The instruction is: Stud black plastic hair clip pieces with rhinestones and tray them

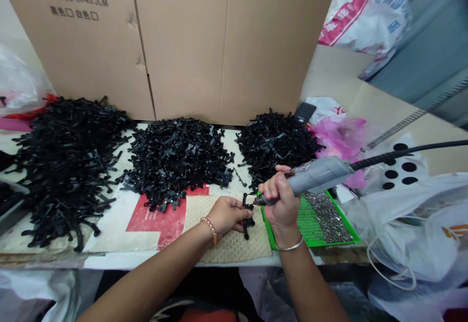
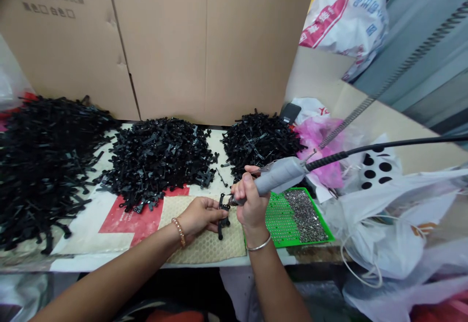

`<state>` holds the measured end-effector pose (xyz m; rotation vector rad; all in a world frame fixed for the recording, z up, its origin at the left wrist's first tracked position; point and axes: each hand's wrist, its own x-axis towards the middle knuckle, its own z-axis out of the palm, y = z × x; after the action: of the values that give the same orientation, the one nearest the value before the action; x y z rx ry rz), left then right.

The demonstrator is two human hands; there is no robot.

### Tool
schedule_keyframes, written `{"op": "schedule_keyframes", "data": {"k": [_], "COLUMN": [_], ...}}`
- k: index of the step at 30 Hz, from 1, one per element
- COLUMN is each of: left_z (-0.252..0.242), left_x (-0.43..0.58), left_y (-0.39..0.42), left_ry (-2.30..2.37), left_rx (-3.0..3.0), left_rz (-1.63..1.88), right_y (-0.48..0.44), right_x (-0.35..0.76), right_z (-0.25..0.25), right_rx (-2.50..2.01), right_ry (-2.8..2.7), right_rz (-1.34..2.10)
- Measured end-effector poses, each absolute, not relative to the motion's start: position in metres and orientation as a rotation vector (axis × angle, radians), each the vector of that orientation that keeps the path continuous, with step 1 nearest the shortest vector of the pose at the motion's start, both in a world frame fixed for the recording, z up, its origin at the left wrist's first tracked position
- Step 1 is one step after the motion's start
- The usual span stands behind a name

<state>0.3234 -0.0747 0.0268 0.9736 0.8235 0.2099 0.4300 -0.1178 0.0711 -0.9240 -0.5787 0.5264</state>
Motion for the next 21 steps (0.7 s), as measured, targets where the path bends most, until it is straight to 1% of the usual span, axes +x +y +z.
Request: {"op": "schedule_keyframes", "data": {"k": [21], "left_z": [0.0329], "left_x": [0.3228], "left_y": [-0.0754], "left_ry": [0.846], "left_rx": [0.977], "left_rz": [0.198], "right_y": [-0.1192], "right_x": [0.426], "right_z": [0.065], "right_rx": [-0.946], "right_ry": [-0.647], "right_rz": [0.515]}}
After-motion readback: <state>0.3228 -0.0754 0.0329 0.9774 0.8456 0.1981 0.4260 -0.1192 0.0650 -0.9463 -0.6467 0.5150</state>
